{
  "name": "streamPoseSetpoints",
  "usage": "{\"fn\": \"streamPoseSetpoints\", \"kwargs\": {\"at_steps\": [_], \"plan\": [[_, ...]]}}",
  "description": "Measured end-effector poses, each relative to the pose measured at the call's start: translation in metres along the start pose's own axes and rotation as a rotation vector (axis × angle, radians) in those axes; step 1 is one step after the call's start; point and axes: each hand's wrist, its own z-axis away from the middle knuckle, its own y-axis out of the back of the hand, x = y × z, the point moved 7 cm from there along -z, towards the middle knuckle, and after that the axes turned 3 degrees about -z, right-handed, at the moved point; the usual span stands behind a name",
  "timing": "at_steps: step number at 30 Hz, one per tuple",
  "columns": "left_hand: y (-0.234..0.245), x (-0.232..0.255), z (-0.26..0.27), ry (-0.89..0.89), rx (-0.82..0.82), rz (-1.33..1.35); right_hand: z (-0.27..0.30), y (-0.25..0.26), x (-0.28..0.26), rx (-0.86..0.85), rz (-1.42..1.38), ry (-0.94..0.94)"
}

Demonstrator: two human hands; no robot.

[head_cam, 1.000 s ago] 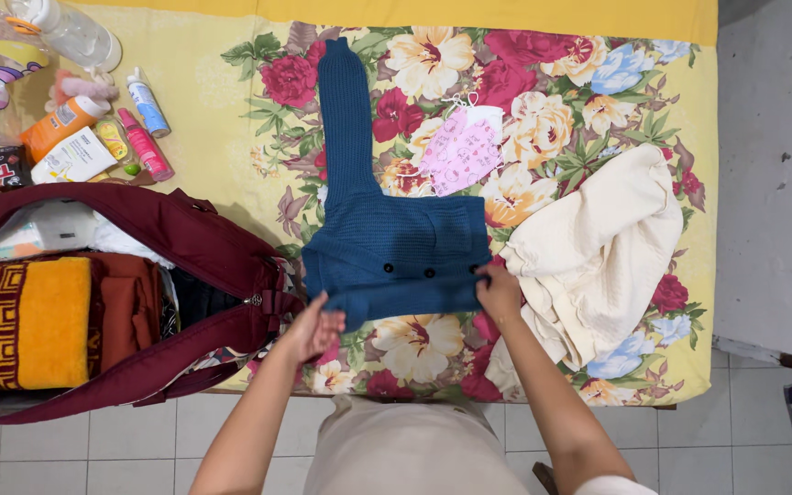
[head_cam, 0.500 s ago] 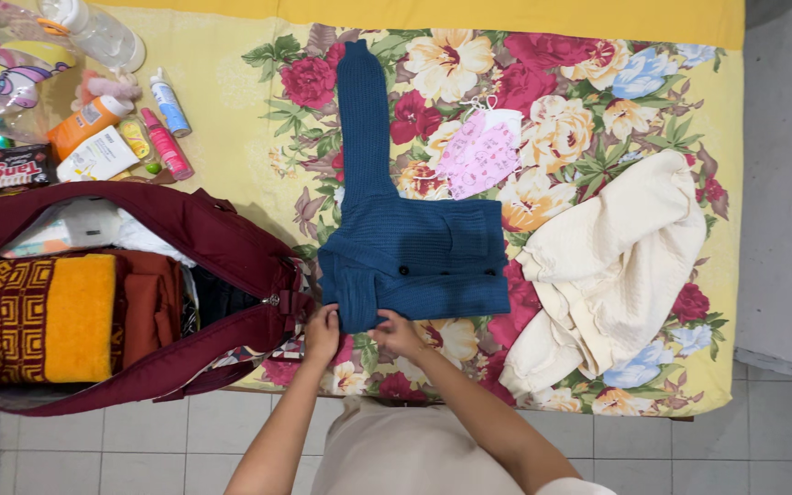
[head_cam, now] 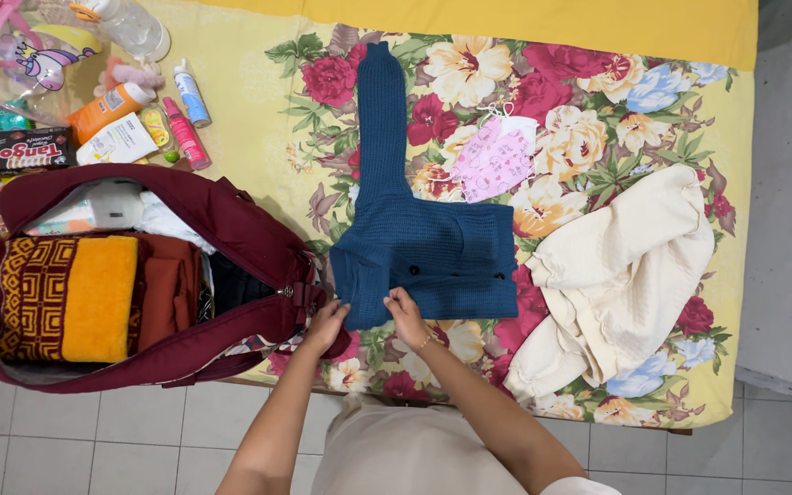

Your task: The person folds various clothing items on a bed and places them into a maroon duffel bag. They handle a patterned tote bag, a black and white patterned garment, a rust-colored shirt, a blue sweater, and a white sweater, folding each before packing.

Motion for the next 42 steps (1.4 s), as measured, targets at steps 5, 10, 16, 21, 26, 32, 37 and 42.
{"fn": "streamPoseSetpoints", "kwargs": {"at_steps": [5, 10, 16, 21, 26, 32, 37, 42], "plan": [[-0.009, -0.007, 0.001, 0.164, -0.084, 0.082, 0.001, 0.000, -0.020, -0.164, 0.303, -0.102], [0.000, 0.003, -0.012, 0.147, 0.125, 0.265, -0.001, 0.001, 0.013, -0.085, 0.183, -0.092], [0.021, 0.024, -0.007, -0.125, 0.294, -0.007, -0.011, 0.049, -0.022, -0.275, 0.239, -0.069], [0.026, 0.057, 0.034, -0.033, 0.258, -0.353, -0.011, 0.200, -0.117, 0.311, 0.602, 0.197], [0.029, 0.103, 0.058, 0.002, 0.157, -0.639, 0.026, 0.280, -0.083, 0.581, 0.825, 0.318], [0.016, 0.131, 0.062, -0.360, 0.263, -0.552, 0.036, 0.271, 0.029, 0.535, -0.041, -0.308], [0.008, 0.098, 0.035, -0.294, 0.198, -0.608, 0.024, 0.273, 0.044, 0.778, -0.370, -0.455], [0.017, 0.062, 0.026, -0.103, 0.214, -0.593, 0.007, 0.298, 0.026, 0.755, -0.340, -0.227]]}}
